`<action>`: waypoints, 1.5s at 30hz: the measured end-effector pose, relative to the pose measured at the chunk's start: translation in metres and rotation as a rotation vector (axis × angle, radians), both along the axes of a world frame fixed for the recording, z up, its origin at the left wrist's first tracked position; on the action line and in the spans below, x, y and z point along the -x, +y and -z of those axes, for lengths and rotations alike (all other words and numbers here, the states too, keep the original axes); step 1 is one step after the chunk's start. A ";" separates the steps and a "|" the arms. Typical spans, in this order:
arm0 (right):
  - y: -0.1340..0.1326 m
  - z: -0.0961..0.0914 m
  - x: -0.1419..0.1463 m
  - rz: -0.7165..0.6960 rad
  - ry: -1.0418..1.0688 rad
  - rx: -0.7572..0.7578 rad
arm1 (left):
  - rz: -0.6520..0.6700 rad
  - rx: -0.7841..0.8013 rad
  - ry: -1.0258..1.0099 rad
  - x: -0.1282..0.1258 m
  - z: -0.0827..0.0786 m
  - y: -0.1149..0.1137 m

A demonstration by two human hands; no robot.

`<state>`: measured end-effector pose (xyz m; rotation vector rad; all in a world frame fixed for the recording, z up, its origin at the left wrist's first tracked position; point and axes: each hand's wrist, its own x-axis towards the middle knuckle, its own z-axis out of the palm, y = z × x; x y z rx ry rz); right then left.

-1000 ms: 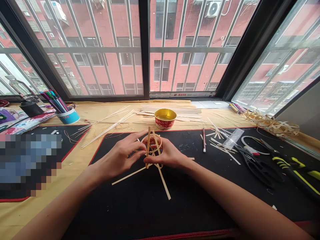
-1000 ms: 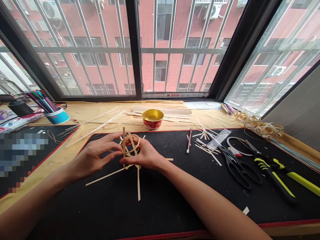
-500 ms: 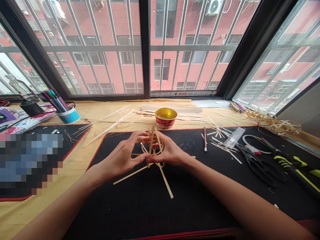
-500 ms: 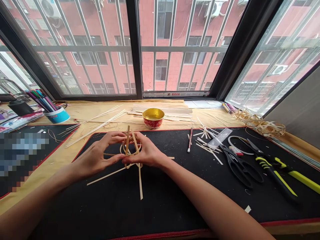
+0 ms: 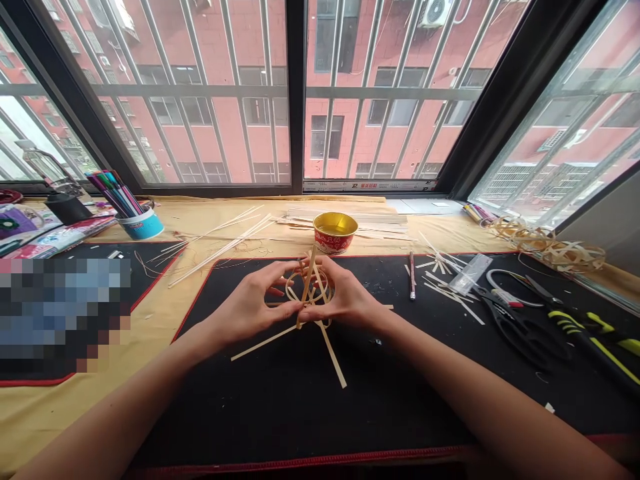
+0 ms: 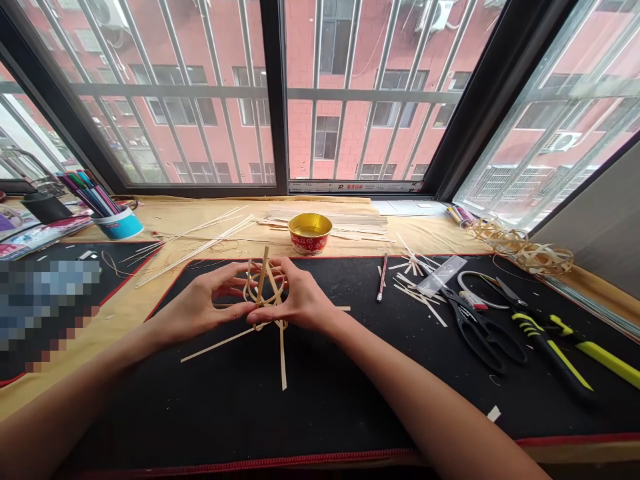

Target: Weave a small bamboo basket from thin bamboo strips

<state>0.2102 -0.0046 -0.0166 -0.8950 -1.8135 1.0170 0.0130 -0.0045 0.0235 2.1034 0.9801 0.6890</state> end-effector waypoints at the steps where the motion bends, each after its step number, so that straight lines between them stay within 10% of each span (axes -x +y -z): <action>1: -0.001 -0.001 -0.002 -0.014 -0.022 -0.006 | 0.000 0.006 -0.004 0.000 0.001 0.000; 13: -0.010 0.002 -0.018 -0.028 -0.368 -0.179 | 0.113 -0.138 -0.016 -0.005 0.003 -0.002; 37: -0.012 0.015 -0.001 0.077 -0.145 -0.131 | 0.028 0.159 -0.136 -0.012 0.011 -0.003; 45: -0.009 0.001 -0.027 -0.066 -0.394 -0.179 | 0.014 0.222 -0.177 -0.009 0.013 -0.001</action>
